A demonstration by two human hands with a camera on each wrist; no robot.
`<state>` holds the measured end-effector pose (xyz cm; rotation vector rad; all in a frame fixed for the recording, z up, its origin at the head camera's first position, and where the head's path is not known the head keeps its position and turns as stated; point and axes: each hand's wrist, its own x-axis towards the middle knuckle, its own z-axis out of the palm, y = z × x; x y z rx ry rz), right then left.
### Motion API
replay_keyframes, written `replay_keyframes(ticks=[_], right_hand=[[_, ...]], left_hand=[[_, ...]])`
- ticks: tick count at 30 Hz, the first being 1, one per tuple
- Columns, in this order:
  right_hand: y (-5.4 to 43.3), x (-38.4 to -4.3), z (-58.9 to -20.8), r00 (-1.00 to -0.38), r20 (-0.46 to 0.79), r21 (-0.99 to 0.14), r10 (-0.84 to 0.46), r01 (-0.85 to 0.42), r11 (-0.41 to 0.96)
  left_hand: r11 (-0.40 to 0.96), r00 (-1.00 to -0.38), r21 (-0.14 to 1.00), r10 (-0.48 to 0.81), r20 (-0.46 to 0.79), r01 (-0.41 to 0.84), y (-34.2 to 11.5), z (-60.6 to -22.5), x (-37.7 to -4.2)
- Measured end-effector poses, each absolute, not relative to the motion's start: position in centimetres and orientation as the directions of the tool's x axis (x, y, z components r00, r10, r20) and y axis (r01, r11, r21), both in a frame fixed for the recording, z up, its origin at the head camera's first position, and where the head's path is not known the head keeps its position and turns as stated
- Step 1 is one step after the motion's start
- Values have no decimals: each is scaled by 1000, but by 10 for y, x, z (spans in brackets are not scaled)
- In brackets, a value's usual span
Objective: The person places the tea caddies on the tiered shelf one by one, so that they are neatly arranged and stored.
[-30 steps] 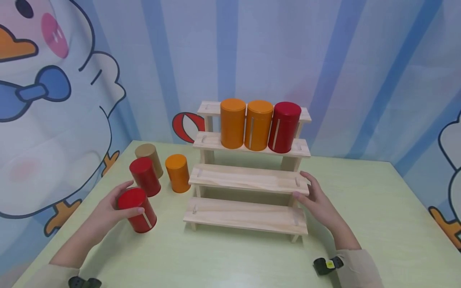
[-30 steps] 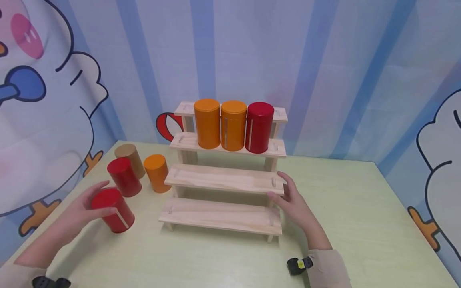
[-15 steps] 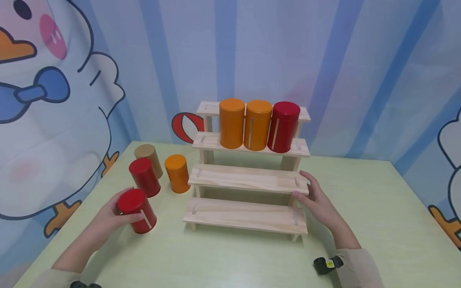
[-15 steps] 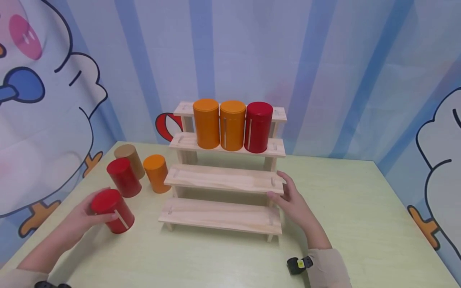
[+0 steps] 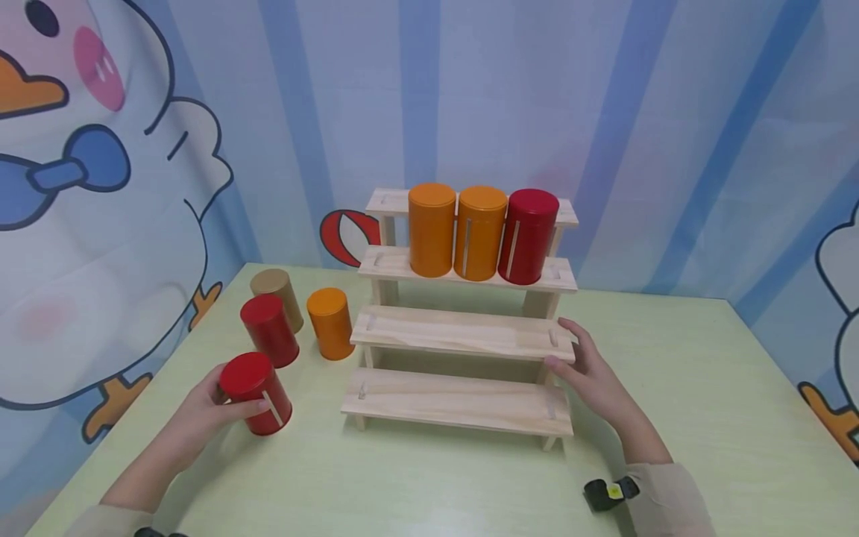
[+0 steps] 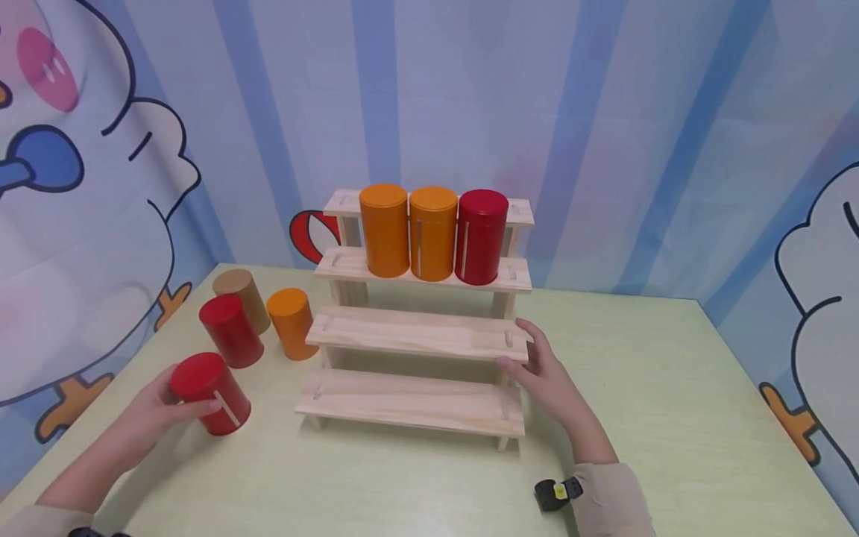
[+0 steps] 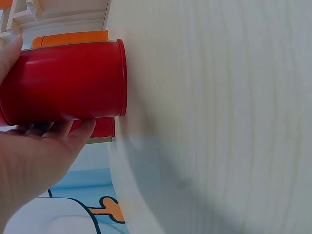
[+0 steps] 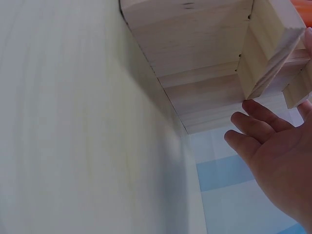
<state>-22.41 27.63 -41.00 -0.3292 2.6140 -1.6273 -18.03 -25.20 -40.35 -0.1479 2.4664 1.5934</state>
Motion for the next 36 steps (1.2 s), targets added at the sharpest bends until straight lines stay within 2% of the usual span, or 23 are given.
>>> replay_keyframes(ticks=[12,28,36], right_hand=[[277,-225,-411,-977,75,-887,-200,-157,435],[276,-225,-411,-975,83,-889,-205,-166,428],[276,-225,-411,-974,83,-889,-212,-169,426]], left_hand=[[439,-984,888,35,-173,-141,-249,-397,-181],[445,-995,895,90,-52,-6,-238,-352,-184],[453,-994,891,106,-29,23,-224,-330,-185]])
